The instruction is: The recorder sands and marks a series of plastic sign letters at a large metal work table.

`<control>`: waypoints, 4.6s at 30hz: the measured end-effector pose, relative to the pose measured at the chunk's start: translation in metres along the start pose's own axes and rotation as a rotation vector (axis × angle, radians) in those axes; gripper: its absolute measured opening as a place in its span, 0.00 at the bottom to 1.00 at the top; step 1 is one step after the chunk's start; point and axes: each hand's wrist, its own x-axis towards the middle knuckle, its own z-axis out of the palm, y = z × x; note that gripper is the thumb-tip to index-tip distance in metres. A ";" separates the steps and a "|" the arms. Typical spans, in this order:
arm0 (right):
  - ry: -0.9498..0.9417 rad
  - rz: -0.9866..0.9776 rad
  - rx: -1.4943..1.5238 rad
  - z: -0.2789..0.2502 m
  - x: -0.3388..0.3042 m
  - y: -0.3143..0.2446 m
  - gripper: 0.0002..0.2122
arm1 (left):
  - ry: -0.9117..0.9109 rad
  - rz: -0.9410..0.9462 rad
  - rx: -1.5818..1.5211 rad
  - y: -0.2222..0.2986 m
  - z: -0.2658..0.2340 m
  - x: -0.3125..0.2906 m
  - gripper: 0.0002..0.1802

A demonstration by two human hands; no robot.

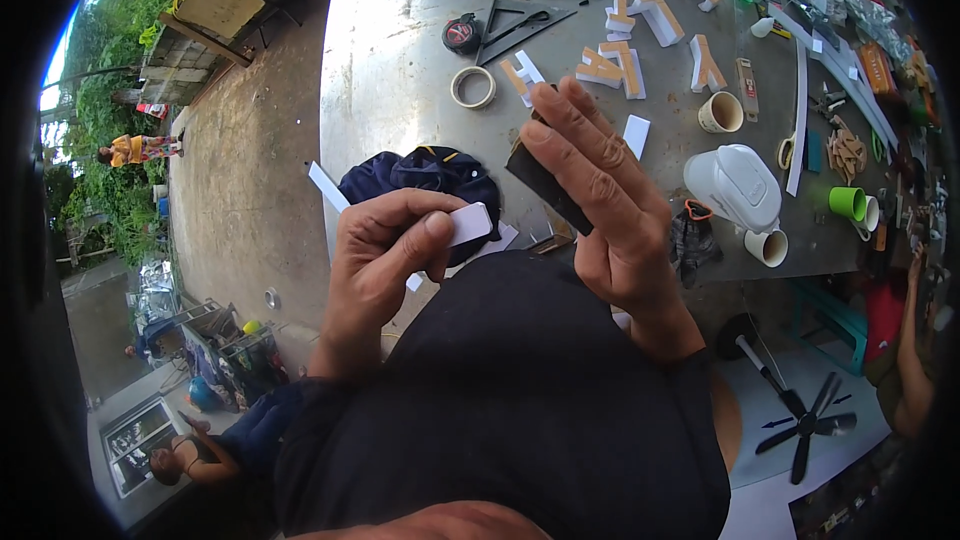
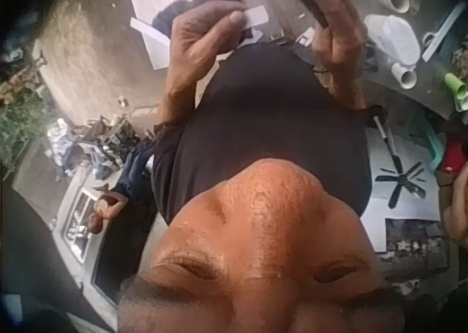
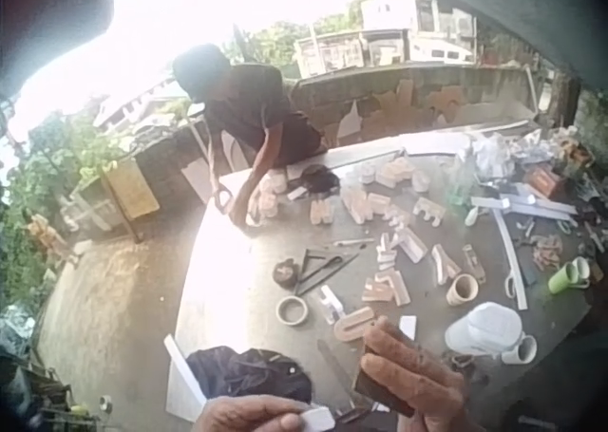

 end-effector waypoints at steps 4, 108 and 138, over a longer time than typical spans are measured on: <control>-0.242 -0.144 0.065 -0.007 0.004 -0.020 0.20 | -0.068 -0.038 0.072 0.010 -0.005 -0.001 0.10; -0.135 0.506 0.431 0.031 -0.009 -0.008 0.18 | 0.235 0.596 -0.121 -0.046 0.000 0.023 0.10; -0.029 0.067 0.198 0.039 0.015 -0.019 0.22 | 0.391 0.857 0.903 -0.022 0.009 0.019 0.17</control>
